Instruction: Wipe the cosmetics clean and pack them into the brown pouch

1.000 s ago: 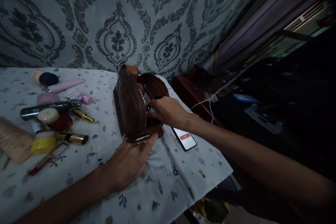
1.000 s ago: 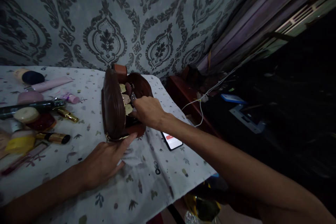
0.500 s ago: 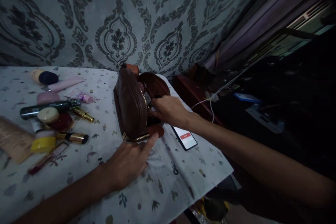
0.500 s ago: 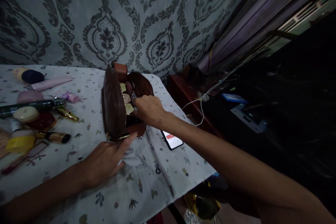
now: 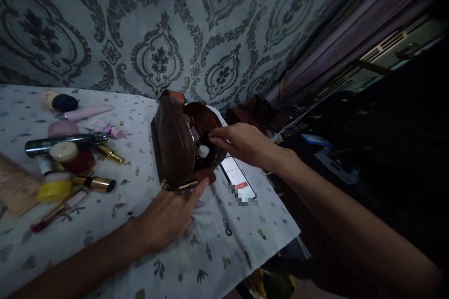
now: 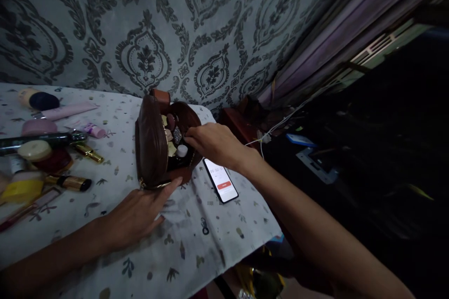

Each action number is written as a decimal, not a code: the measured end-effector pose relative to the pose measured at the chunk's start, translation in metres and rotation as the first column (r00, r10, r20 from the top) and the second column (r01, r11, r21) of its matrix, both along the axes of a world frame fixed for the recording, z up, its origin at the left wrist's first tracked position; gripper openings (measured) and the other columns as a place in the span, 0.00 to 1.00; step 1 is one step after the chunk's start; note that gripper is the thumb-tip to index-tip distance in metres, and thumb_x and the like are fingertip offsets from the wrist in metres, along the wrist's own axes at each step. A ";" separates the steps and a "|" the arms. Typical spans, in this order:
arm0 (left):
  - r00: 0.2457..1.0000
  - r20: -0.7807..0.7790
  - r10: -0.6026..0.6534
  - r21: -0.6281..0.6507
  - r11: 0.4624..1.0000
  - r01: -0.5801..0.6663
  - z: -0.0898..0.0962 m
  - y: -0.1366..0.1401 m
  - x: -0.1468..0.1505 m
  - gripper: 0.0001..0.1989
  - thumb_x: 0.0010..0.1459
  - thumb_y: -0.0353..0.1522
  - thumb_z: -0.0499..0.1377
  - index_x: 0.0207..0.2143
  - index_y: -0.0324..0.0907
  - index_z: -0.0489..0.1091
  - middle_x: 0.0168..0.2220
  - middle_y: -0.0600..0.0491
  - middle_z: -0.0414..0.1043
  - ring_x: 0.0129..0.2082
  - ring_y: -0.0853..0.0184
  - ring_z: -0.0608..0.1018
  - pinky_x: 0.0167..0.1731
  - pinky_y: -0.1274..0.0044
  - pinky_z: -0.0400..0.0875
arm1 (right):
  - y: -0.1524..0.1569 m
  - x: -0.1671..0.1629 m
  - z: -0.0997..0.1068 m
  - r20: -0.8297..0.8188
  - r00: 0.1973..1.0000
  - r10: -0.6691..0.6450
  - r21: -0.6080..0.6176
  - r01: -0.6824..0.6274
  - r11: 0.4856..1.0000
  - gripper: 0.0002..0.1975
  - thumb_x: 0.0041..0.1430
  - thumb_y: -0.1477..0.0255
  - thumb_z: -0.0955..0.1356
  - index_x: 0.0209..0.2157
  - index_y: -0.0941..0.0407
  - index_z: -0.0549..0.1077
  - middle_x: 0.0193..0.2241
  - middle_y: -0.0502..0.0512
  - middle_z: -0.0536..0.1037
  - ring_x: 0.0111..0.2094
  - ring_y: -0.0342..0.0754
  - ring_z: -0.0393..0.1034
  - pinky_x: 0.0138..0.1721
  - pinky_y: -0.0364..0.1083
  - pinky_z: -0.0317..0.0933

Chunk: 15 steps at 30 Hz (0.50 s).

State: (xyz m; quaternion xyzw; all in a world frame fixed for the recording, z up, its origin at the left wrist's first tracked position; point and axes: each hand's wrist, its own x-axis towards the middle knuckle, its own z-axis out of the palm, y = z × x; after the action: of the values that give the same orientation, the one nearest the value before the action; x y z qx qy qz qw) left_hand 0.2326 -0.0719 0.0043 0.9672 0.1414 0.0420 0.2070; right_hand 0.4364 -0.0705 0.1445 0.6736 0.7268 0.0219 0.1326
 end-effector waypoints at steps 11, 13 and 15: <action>0.995 0.094 0.020 -0.183 0.983 -0.003 0.013 0.002 -0.005 0.46 0.56 0.25 0.57 0.70 0.43 0.31 0.59 0.40 0.69 0.54 0.53 0.76 0.48 0.66 0.72 | -0.020 0.027 -0.030 -0.290 0.923 0.252 0.109 -0.230 0.967 0.15 0.70 0.68 0.61 0.33 0.59 0.73 0.35 0.56 0.71 0.32 0.43 0.68 0.34 0.42 0.60; 0.976 0.213 -0.035 -0.238 0.967 0.087 0.024 0.001 -0.010 0.42 0.58 0.26 0.57 0.69 0.46 0.40 0.58 0.45 0.71 0.52 0.57 0.77 0.48 0.70 0.73 | -0.022 0.026 -0.032 -0.365 0.889 0.277 0.179 -0.225 0.958 0.16 0.70 0.66 0.60 0.31 0.58 0.72 0.32 0.55 0.71 0.30 0.43 0.67 0.33 0.42 0.60; 0.930 0.343 -0.130 -0.252 0.941 0.225 0.040 -0.004 -0.017 0.33 0.60 0.28 0.57 0.66 0.49 0.51 0.53 0.50 0.76 0.47 0.63 0.79 0.45 0.75 0.73 | -0.027 0.023 -0.035 -0.435 0.849 0.299 0.289 -0.182 0.940 0.17 0.70 0.65 0.61 0.31 0.58 0.72 0.29 0.54 0.71 0.29 0.43 0.67 0.31 0.41 0.60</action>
State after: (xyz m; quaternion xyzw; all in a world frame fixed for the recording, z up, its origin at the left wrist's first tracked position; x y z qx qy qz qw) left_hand 0.2156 -0.0758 0.0440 0.9158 0.0214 0.1589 0.3683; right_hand 0.4598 -0.0973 0.1091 0.5723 0.8081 -0.0398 -0.1337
